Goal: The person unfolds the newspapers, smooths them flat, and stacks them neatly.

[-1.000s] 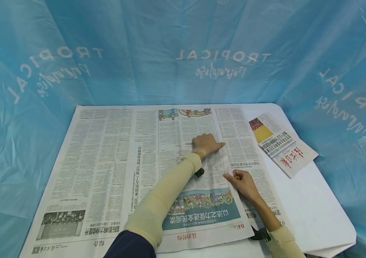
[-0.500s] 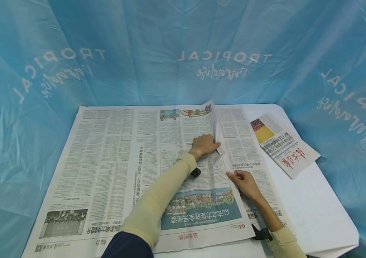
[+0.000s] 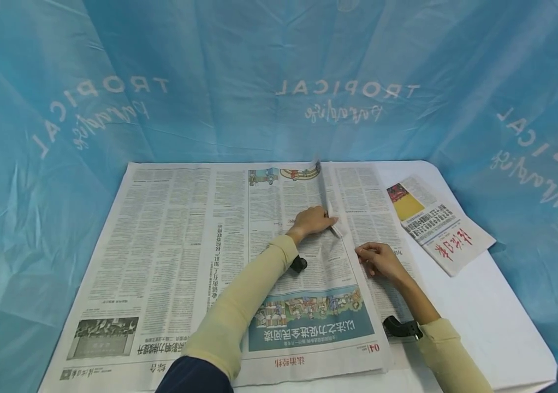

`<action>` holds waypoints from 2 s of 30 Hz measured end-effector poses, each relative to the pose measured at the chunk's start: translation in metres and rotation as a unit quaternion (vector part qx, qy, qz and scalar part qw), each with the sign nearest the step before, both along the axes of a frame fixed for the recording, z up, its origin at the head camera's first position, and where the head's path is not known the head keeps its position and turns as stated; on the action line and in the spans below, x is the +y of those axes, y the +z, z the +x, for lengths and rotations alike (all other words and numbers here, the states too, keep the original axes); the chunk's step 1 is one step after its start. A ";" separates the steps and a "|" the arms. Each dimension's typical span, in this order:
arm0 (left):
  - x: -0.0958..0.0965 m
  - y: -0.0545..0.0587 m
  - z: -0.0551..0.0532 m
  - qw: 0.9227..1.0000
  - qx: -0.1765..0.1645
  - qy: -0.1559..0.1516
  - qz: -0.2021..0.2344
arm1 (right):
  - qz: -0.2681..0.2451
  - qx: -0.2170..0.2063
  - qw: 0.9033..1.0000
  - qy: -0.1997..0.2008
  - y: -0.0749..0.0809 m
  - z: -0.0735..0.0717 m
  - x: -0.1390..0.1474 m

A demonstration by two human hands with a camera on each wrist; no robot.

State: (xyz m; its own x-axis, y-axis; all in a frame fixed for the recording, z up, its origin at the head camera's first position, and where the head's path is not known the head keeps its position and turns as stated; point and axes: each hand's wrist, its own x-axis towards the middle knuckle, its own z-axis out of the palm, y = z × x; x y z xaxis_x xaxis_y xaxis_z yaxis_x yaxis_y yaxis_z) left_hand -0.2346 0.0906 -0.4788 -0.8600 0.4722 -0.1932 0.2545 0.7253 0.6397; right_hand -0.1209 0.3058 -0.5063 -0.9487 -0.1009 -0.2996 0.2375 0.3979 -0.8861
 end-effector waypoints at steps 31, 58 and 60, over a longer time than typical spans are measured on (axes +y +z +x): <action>-0.076 0.049 -0.014 0.896 -0.341 0.068 0.276 | 0.016 -0.005 1.000 0.006 -0.006 -0.010 0.006; -0.157 0.036 0.018 0.825 -0.388 0.193 0.362 | 0.034 -0.035 0.999 -0.012 0.003 -0.028 -0.007; -0.159 0.035 0.019 0.822 -0.388 0.188 0.371 | 0.036 -0.034 0.999 -0.012 0.003 -0.029 -0.006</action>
State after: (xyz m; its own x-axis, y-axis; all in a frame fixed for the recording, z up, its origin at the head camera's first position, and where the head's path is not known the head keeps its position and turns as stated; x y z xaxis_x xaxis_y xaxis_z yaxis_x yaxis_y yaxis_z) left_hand -0.2155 -0.0682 -0.4436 -0.7252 0.4369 -0.5321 -0.5928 -0.0033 0.8053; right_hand -0.1499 0.2995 -0.5034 -0.9278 -0.0536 -0.3692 0.3067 0.4537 -0.8367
